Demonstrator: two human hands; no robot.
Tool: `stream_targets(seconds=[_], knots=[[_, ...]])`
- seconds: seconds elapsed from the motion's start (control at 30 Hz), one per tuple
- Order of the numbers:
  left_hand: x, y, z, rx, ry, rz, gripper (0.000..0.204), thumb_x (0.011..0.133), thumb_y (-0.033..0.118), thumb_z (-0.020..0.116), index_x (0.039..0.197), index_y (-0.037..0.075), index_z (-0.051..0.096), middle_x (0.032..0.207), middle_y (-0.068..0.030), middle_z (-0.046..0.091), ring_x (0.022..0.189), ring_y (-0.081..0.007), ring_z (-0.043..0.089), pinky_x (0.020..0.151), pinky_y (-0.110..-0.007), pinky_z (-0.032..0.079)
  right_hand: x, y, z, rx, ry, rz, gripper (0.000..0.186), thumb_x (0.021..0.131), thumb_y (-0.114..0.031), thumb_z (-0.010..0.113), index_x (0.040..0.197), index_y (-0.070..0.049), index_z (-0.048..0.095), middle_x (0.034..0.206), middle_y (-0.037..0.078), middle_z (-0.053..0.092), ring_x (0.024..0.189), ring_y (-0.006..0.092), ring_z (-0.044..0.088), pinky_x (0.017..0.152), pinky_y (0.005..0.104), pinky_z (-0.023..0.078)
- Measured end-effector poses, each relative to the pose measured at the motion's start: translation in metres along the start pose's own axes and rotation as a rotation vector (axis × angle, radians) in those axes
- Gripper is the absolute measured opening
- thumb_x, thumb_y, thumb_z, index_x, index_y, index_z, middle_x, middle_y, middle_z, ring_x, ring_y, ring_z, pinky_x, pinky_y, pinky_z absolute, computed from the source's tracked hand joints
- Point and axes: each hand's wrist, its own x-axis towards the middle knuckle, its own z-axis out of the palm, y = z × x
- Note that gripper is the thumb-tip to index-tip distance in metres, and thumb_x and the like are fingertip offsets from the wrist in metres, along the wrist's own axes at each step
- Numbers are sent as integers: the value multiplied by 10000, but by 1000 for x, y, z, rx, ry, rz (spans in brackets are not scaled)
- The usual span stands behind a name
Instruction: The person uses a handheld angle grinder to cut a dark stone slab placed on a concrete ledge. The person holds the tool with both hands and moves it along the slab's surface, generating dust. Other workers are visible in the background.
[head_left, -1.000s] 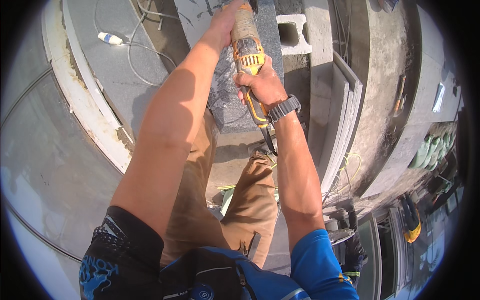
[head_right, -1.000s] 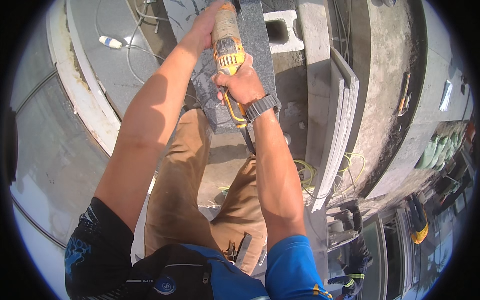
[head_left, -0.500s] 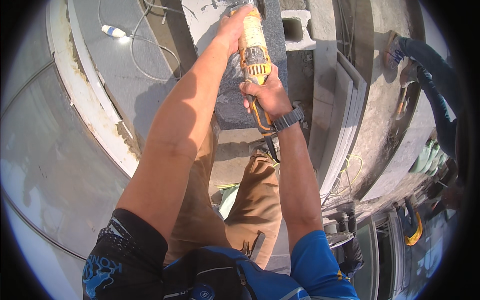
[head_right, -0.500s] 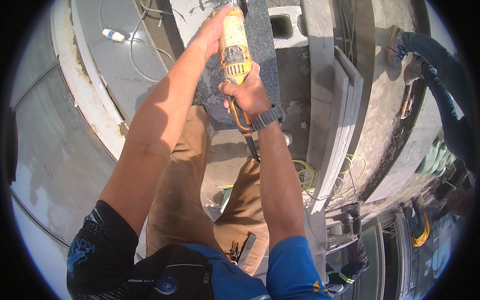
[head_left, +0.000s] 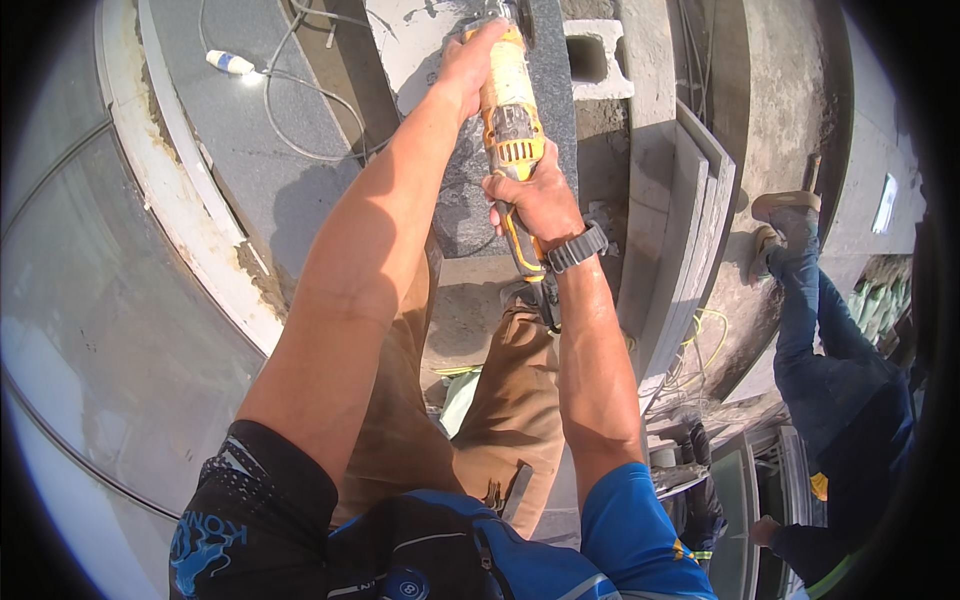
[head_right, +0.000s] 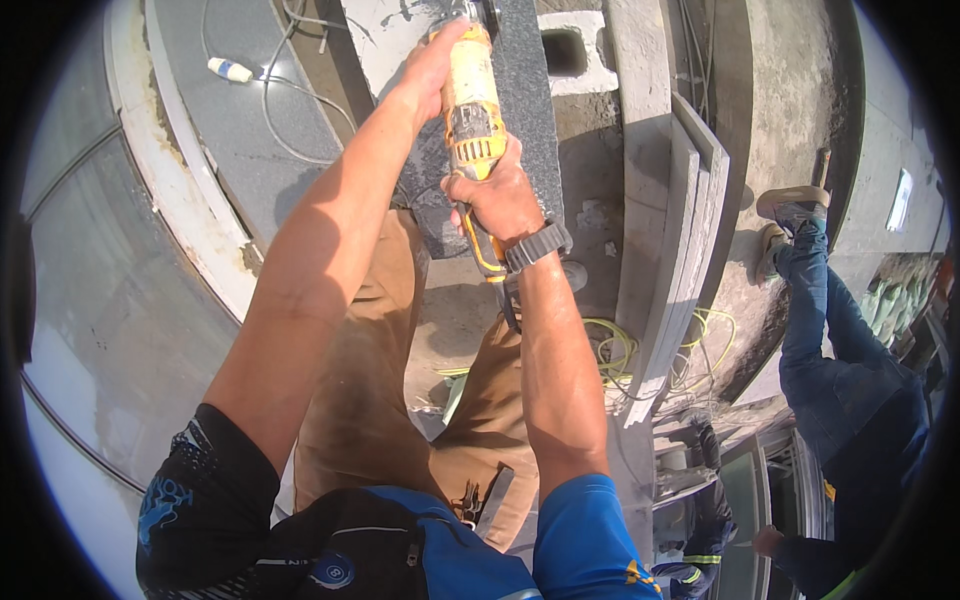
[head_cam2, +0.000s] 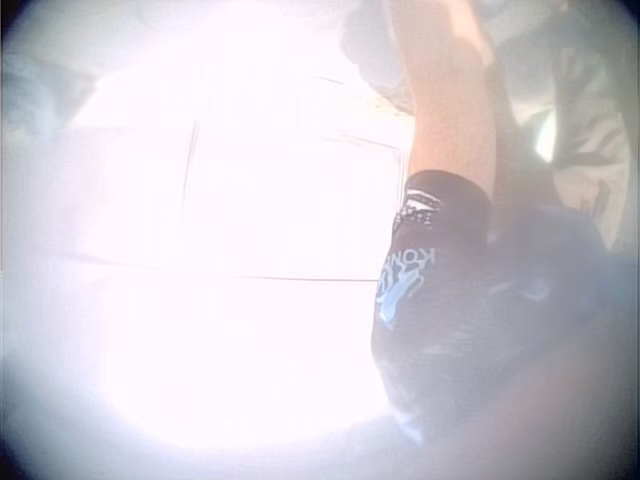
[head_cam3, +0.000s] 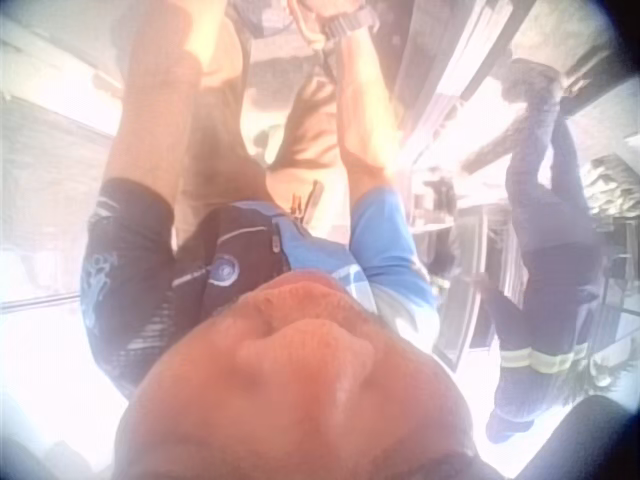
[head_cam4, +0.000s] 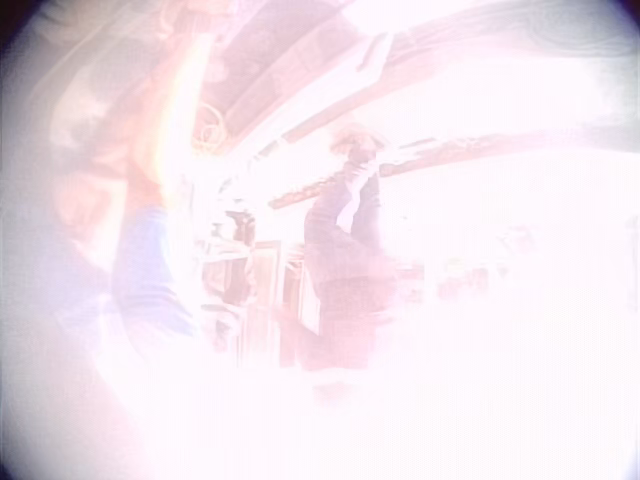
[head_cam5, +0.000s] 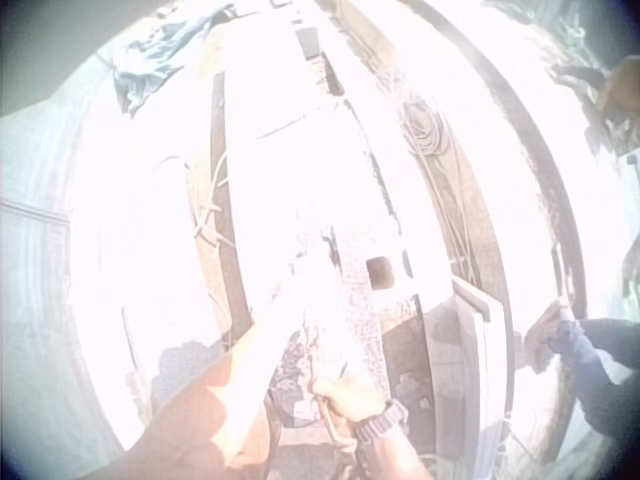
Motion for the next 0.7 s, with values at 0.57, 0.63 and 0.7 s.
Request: stream_targets(seconds=[0.57,0.63,0.7], knots=[[-11,-8,-2,28,6,-1,851,908,327,798,1403,-134,281,1046,-263,684,791,-322,749,664,-501,657,-5,12,-2,16,-14,-28,750,819,14,752,1343,-8,215,828,127,637,508,199,638,419,344,535],[-7,-1,-1,31,-18,-10,871,904,325,800,1408,-140,264,1052,-268,683,795,-328,751,665,-511,657,-4,6,-2,23,-14,-8,725,825,18,759,1338,-36,250,840,123,638,527,202,643,438,345,547],[1,4,0,29,-21,0,879,900,323,803,1410,-140,256,1052,-270,685,789,-335,752,666,-516,658,-1,-1,-1,23,-15,0,705,830,19,763,1328,-51,269,843,121,638,534,202,644,449,348,553]])
